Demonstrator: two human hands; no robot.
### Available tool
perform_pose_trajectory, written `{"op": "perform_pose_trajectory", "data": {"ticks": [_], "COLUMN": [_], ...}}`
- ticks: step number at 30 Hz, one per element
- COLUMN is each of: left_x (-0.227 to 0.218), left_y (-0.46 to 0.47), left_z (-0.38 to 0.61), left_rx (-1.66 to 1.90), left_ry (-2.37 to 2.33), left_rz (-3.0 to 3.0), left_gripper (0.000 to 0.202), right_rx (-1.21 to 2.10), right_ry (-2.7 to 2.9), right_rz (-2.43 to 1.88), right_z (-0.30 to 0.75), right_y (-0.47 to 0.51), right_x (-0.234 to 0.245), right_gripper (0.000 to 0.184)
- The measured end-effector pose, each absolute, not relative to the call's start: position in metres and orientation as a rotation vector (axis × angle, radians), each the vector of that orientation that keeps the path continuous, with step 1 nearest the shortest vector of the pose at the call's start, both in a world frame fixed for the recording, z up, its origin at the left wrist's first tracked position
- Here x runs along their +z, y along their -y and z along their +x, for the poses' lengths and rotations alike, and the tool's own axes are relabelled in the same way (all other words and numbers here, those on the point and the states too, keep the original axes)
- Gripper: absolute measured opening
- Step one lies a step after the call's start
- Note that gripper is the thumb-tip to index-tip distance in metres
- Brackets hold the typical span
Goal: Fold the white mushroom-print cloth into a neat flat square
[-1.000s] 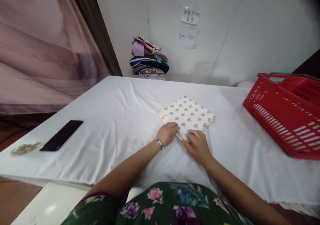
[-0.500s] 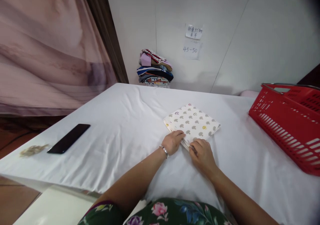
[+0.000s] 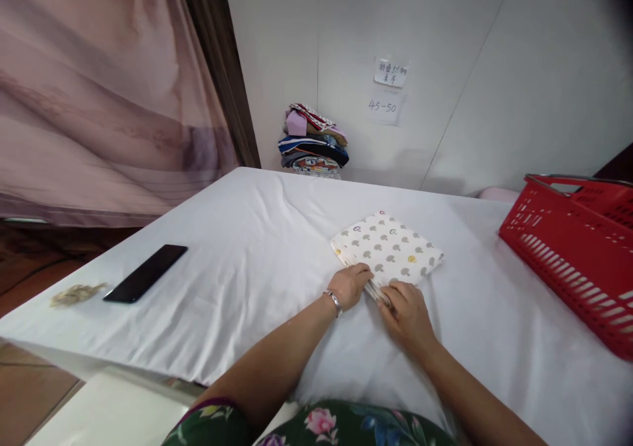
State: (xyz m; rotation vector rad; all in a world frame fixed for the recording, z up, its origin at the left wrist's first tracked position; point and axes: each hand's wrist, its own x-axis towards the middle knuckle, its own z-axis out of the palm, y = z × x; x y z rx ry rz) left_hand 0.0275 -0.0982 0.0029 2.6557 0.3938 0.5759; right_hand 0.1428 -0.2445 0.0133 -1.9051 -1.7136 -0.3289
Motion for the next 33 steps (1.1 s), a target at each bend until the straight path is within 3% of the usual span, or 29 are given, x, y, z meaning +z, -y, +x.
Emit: {"op": "perform_pose_trajectory", "data": {"ticks": [5, 10, 16, 24, 30, 33], "left_x": [-0.002, -0.002, 0.012, 0.018, 0.023, 0.023], "left_y": [0.088, 0.055, 0.017, -0.003, 0.003, 0.026], "left_z": [0.020, 0.013, 0.029, 0.047, 0.048, 0.052], "left_rx": [0.787, 0.993, 0.781, 0.514, 0.537, 0.781], "left_ry": [-0.428, -0.912, -1.239, -1.360, -1.393, -1.272], "left_rz": [2.435, 2.137, 2.110, 2.140, 2.158, 2.373], "left_gripper": [0.024, 0.022, 0.043, 0.025, 0.028, 0.038], "right_rx": [-0.382, -0.387, -0.343, -0.323, -0.315, -0.306], "right_ry": [1.770, 1.817, 1.845, 1.888, 1.894, 1.898], "right_rz": [-1.928, -1.931, -1.943, -1.929, -1.970, -1.985], "right_z": [0.140, 0.142, 0.143, 0.143, 0.141, 0.140], "right_y": [0.243, 0.241, 0.241, 0.239, 0.239, 0.238], "right_x": [0.011, 0.009, 0.009, 0.007, 0.011, 0.011], "right_gripper": [0.019, 0.019, 0.025, 0.026, 0.026, 0.029]}}
